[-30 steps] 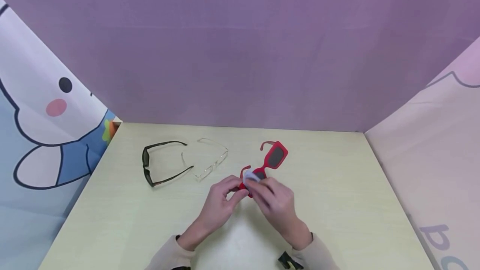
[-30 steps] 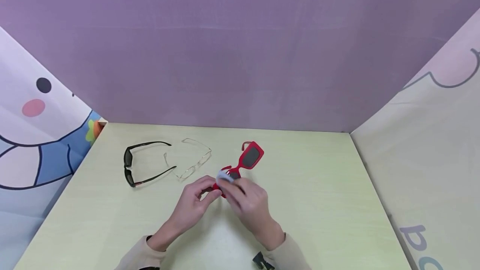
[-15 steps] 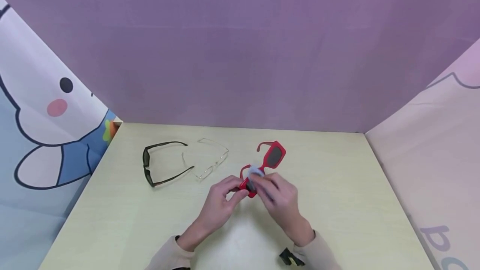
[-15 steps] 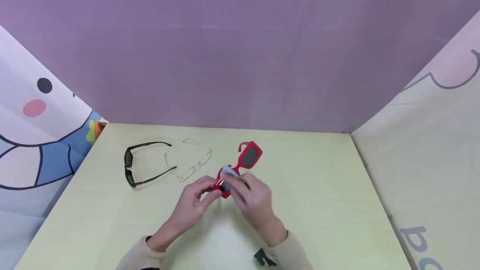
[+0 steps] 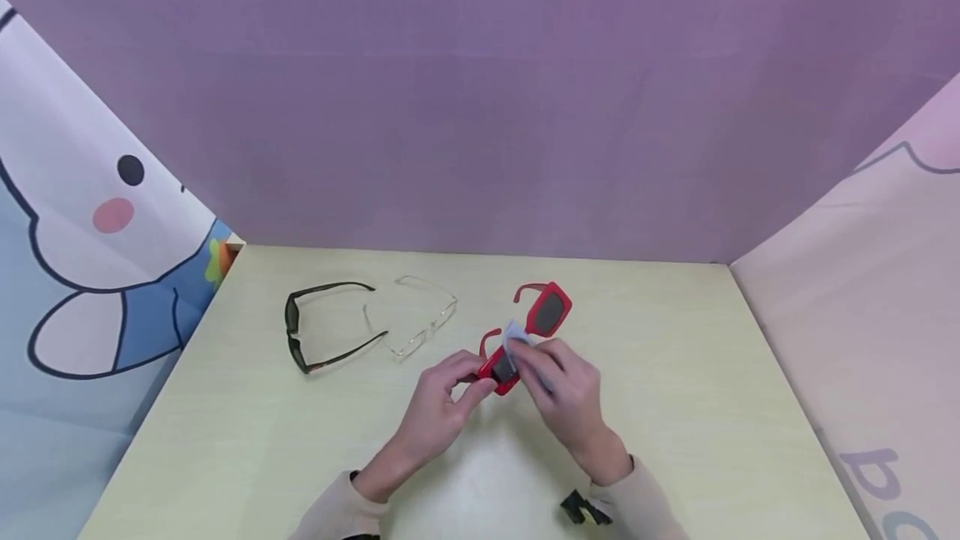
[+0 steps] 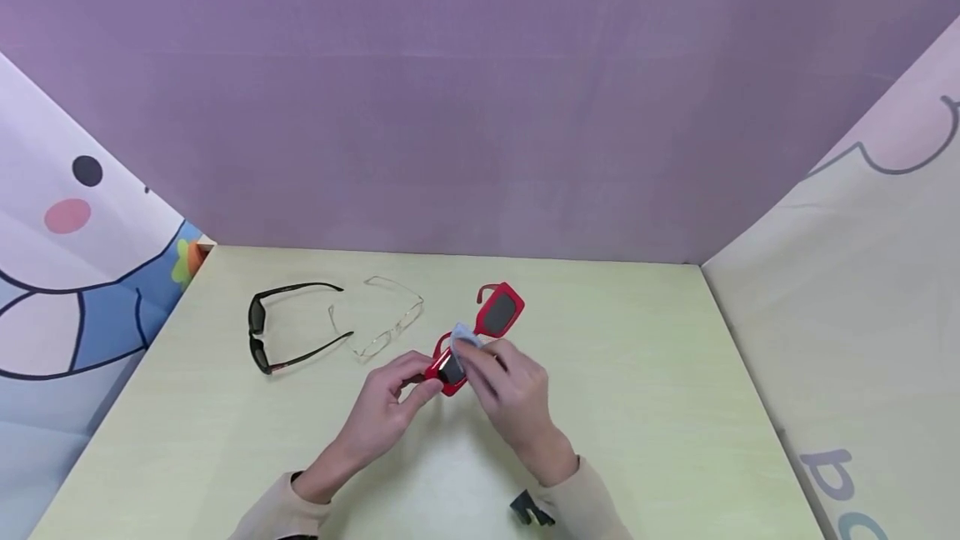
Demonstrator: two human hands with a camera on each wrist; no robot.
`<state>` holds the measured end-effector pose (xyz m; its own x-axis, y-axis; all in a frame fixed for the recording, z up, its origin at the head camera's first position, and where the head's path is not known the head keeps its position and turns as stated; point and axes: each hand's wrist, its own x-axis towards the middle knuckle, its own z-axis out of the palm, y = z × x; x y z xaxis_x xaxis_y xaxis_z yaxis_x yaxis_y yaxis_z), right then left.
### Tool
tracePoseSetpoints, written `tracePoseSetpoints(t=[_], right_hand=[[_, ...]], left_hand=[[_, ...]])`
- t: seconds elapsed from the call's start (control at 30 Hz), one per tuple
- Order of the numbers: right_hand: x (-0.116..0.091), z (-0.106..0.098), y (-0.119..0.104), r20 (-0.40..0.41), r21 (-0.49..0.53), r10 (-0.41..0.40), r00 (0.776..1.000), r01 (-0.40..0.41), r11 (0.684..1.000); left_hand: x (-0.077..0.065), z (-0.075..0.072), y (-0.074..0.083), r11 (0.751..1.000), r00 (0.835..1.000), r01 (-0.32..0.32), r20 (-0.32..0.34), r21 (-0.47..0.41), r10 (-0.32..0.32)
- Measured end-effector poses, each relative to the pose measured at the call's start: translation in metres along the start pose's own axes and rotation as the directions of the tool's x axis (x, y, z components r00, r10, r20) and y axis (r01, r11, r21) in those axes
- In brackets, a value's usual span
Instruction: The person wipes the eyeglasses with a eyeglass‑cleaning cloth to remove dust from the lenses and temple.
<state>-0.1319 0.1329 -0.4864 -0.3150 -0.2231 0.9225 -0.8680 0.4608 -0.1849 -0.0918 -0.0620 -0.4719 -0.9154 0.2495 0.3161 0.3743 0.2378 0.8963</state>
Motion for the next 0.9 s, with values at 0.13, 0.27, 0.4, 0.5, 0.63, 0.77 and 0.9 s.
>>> tracePoseSetpoints(t=[0.13,0.27,0.4,0.5,0.63,0.77,0.9], right_hand=[[-0.0044,0.0043,-0.007,0.03,0.029,-0.08,0.996,0.079,0.996],[-0.0042,0.004,-0.0074,0.025,0.017,-0.056,0.998,0.055,0.998],[0.0004,-0.0013,-0.002,-0.005,-0.008,0.031,1.0,-0.031,0.999],[0.0027,-0.0045,0.0006,-0.015,-0.011,0.081,0.997,-0.081,0.997],[0.0008,-0.0037,-0.0005,-0.006,0.001,0.074,0.997,-0.074,0.997],[-0.0033,0.0003,-0.0036,0.011,0.022,0.002,1.0,-0.002,1.0],[-0.0049,0.0019,-0.0056,0.033,0.03,-0.05,0.998,0.049,0.998]], left_hand=[[-0.0004,0.0007,-0.0024,0.998,0.998,-0.058,-0.022,-0.002,0.058],[-0.0009,0.0007,-0.0033,0.998,0.998,-0.065,-0.023,0.002,0.065],[-0.0018,-0.0002,-0.0008,1.0,1.0,-0.003,-0.005,0.002,0.003],[-0.002,-0.0003,0.001,1.0,1.0,0.028,0.006,0.004,-0.028],[-0.0025,-0.0002,0.0006,1.0,1.0,0.023,0.005,0.001,-0.023],[-0.0031,-0.0006,-0.0008,1.0,1.0,0.013,-0.004,-0.002,-0.013],[-0.003,-0.0006,-0.0017,1.0,1.0,0.001,-0.011,-0.003,-0.001]])
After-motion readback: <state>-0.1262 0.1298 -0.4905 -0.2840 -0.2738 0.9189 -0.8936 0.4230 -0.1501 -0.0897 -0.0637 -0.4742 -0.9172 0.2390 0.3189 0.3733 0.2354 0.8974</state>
